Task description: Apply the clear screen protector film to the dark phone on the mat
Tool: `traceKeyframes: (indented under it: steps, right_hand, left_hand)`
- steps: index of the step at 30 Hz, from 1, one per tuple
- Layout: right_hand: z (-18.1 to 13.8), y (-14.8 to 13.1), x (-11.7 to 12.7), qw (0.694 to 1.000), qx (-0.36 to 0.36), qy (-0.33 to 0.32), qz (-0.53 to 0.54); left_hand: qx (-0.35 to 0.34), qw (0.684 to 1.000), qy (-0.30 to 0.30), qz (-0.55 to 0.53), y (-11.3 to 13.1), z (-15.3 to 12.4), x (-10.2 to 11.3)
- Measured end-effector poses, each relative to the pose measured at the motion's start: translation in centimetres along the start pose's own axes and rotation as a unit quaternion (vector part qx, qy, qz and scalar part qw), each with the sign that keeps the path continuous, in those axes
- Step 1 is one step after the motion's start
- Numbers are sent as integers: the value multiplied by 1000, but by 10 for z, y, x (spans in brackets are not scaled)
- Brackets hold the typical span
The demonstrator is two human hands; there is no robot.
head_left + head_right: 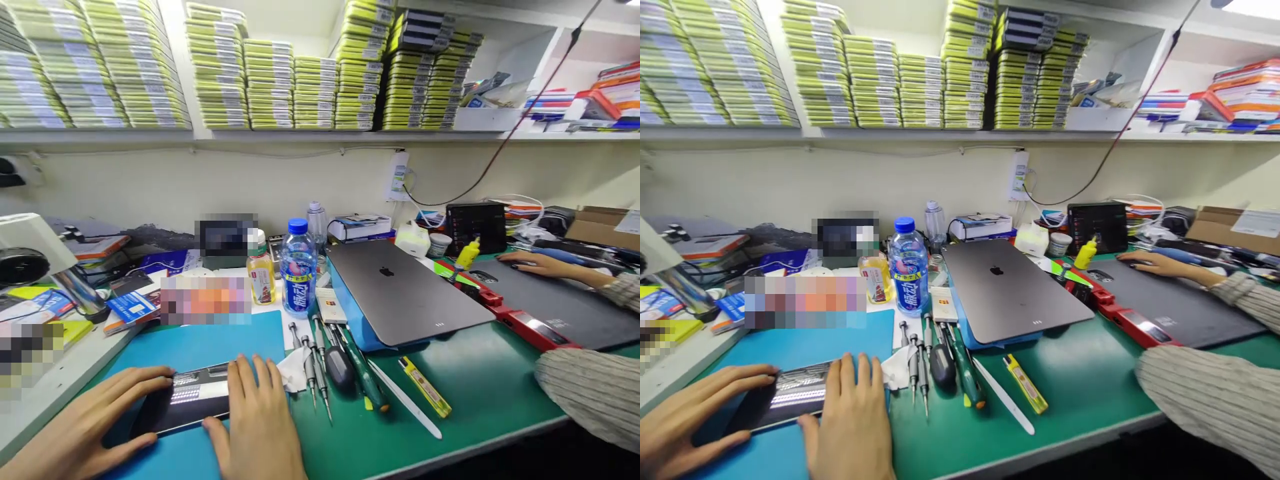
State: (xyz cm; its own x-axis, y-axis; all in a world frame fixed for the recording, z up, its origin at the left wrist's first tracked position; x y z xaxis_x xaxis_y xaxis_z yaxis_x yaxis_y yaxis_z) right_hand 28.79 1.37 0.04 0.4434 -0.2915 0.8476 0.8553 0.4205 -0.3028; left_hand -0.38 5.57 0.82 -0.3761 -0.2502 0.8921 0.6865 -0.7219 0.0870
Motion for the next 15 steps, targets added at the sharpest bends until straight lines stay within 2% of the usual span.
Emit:
traceKeyframes:
  steps: [2, 3, 8, 15]
  right_hand:
    - [-1, 3, -4, 1000, 11, 15, 3]
    - [-2, 6, -6, 1000, 17, 21, 5]
    - [-3, 24, -18, 997, 71, 28, 14]
    - [-2, 35, -15, 983, 151, 71, -71]
  left_hand:
    - [-51, 998, -27, 3, 13, 10, 7]
    - [-54, 998, -43, 5, 17, 14, 10]
    - [-29, 998, -52, -3, 23, 23, 16]
    - [-19, 998, -54, -40, 22, 23, 13]
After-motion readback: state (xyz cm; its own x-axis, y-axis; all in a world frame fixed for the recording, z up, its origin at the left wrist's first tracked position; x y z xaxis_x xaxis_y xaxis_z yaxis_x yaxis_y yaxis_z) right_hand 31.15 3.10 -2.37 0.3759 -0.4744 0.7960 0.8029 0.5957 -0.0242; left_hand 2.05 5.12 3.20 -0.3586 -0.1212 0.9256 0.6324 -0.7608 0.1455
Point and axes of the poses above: each hand's wrist, its own z-axis towards the middle knuckle, its own x-axis out of the back of the hand, y = z × x, the point moved 4 cm from there along z, towards the middle knuckle, and after that the axes turned 5 degrees about -x, right-handed, at the moved point
